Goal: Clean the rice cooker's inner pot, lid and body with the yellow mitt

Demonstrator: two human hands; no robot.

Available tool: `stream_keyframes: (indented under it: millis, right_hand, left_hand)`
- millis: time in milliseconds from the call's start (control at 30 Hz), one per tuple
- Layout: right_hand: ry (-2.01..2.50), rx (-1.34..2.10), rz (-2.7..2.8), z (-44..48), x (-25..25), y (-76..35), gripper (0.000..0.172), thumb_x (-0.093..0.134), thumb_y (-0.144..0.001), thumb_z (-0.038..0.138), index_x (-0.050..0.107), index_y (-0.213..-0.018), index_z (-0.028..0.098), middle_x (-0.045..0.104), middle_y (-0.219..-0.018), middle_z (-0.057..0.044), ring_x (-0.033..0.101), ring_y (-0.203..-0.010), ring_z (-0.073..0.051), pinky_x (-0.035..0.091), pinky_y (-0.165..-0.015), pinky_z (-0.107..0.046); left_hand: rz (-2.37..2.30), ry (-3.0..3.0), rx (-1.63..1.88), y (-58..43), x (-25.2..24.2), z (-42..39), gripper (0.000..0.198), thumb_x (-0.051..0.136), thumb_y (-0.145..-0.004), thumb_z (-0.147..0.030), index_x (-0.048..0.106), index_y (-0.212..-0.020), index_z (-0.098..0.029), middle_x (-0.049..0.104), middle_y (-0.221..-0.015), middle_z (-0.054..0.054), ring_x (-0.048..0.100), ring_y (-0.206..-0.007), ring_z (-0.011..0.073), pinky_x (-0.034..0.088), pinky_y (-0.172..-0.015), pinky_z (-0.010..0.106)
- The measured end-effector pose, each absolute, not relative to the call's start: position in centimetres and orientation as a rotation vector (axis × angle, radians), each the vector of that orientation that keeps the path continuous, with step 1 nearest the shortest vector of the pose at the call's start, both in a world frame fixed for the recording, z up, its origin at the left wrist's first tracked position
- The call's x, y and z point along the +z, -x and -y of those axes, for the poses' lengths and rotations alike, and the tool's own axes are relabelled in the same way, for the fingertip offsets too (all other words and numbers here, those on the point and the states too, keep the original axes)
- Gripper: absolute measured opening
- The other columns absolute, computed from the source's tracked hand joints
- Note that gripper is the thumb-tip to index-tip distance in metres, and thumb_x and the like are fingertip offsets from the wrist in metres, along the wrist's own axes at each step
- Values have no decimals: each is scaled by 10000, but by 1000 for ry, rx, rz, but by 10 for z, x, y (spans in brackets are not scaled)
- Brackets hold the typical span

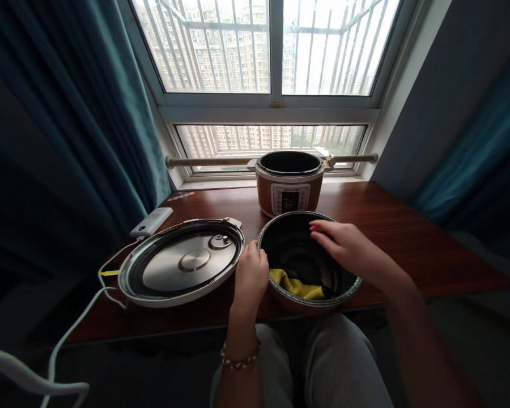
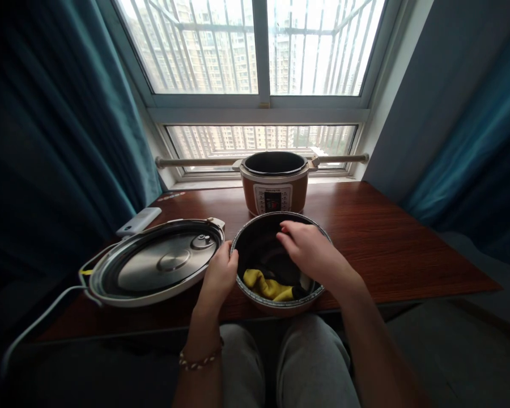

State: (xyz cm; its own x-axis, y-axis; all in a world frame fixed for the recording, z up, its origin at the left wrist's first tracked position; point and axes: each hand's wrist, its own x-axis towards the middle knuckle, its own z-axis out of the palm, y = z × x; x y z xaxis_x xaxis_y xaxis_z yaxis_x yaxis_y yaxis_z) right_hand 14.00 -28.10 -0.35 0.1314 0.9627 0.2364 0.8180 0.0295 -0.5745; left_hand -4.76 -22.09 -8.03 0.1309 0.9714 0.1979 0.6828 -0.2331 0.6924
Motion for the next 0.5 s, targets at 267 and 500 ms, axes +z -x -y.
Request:
stream_keyframes:
  millis: [267, 500]
  right_hand:
    - [1936, -34, 1083, 299, -60, -160, 486, 465, -811, 370, 535, -1210, 100, 532, -1266, -161, 407, -1247, -315, 331, -1027, -449]
    - [1911, 330, 900, 295, -91, -185, 557, 473, -795, 380, 496, -1265, 81, 559, -1239, -174, 527, -1139, -289, 389, -983, -426]
  left_hand:
    - [-1598, -1957, 912, 47, -85, 222, 241, 358, -874, -212, 549, -1014, -167, 624, -1004, 91, 574, -955, 208, 432, -858, 335]
    - [-1738, -2121, 1020, 43, -69, 227, 364, 491, -853, -278, 503, -1178, -114, 538, -1221, 146, 470, -1170, 247, 347, -1013, 363]
